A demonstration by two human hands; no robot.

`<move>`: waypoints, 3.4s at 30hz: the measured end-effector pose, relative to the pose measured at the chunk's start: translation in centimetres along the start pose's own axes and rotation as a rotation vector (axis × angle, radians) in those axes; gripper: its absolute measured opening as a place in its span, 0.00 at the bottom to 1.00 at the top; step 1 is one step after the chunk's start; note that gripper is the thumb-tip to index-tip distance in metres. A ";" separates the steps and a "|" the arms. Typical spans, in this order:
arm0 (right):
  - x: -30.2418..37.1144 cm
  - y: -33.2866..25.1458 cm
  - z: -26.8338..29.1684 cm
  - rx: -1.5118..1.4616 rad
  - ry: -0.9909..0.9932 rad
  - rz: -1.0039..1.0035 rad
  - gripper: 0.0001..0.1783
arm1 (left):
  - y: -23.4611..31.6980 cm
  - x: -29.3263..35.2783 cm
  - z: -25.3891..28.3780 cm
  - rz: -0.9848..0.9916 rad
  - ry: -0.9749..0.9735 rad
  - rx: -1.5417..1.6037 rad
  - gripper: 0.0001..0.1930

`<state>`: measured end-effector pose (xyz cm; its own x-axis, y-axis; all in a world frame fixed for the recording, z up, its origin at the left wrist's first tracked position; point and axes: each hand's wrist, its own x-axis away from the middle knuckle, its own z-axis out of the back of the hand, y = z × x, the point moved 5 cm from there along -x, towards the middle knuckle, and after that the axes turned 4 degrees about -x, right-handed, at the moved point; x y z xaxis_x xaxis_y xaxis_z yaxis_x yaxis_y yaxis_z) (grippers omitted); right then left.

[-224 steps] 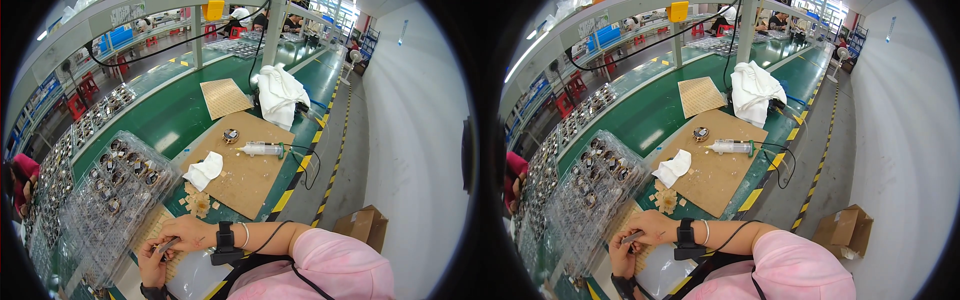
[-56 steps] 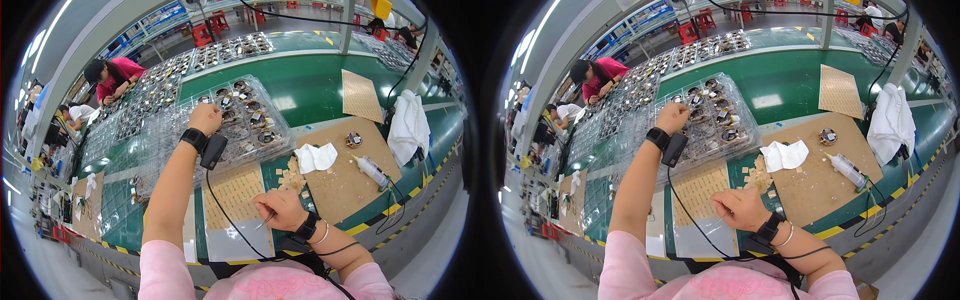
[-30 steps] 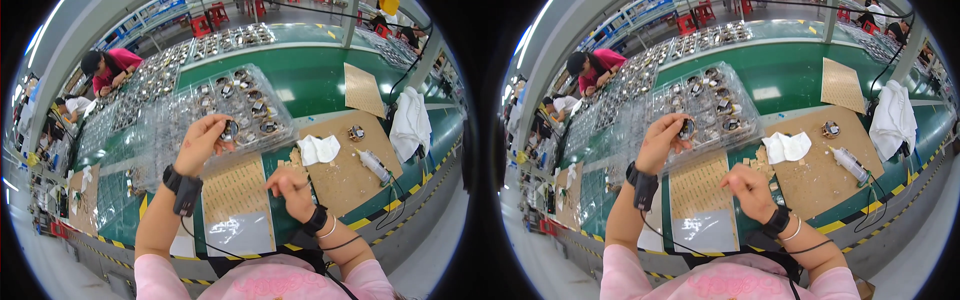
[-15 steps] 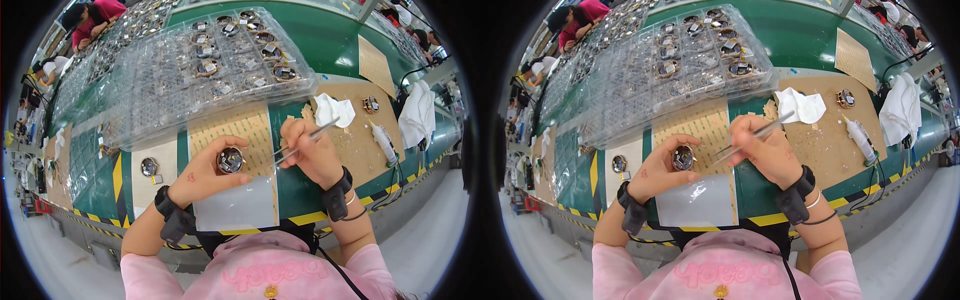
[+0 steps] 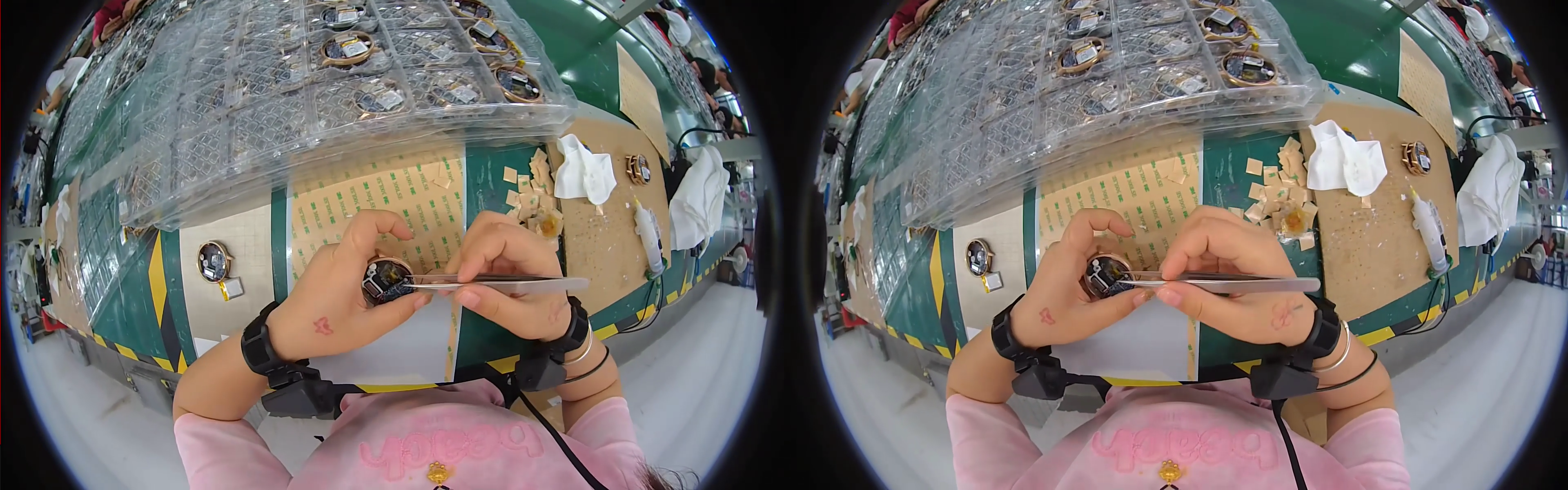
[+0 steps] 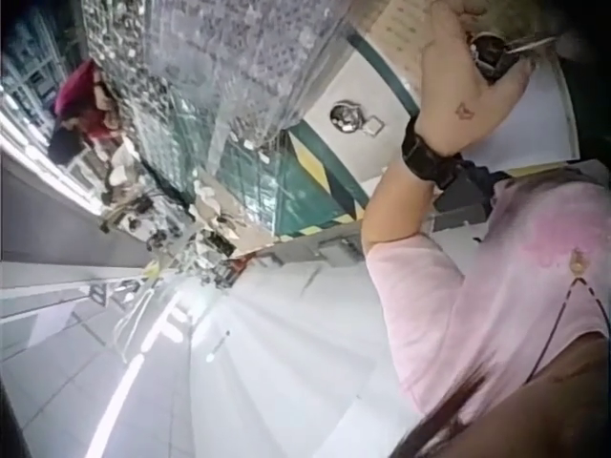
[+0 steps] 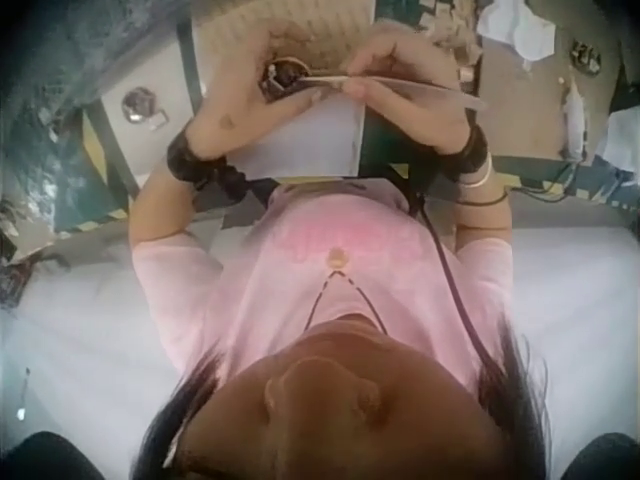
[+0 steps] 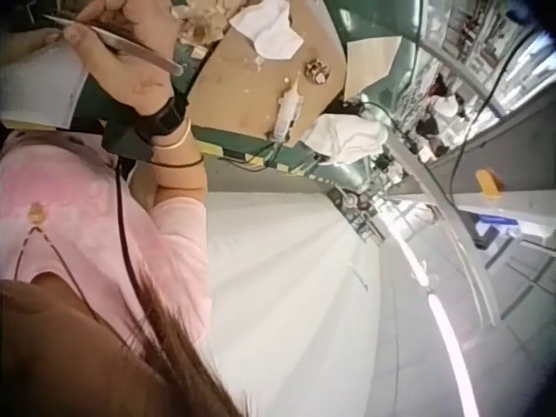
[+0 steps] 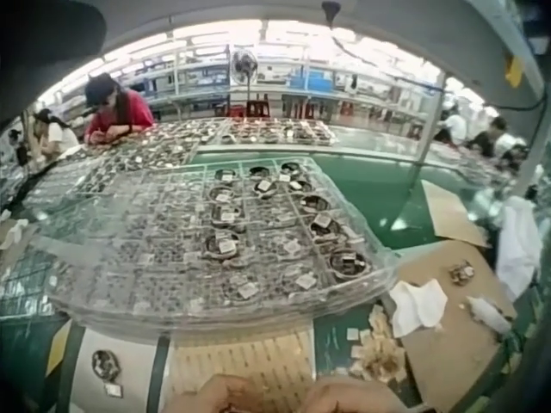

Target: Assembling electronic components into smartwatch casings using tweezers and manual placement.

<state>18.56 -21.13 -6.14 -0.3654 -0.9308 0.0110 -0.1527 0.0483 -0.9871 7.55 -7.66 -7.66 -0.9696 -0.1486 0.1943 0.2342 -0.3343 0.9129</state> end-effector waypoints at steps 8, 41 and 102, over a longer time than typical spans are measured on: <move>-0.4 -0.5 -1.2 0.505 -0.020 0.246 0.10 | 0.0 -0.1 -0.1 -0.164 0.086 -0.062 0.27; -0.2 0.2 -2.0 0.254 0.081 0.178 0.09 | 0.1 0.6 0.0 -0.389 0.165 -0.009 0.21; 0.5 -0.8 -1.8 0.315 0.084 0.303 0.09 | 1.0 0.5 -0.3 -0.237 0.101 -0.026 0.21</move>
<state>16.88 -20.95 -5.04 -0.4256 -0.8584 -0.2865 0.2554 0.1898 -0.9480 7.33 -8.37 -6.72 -0.9859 -0.1550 -0.0624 0.0039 -0.3948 0.9188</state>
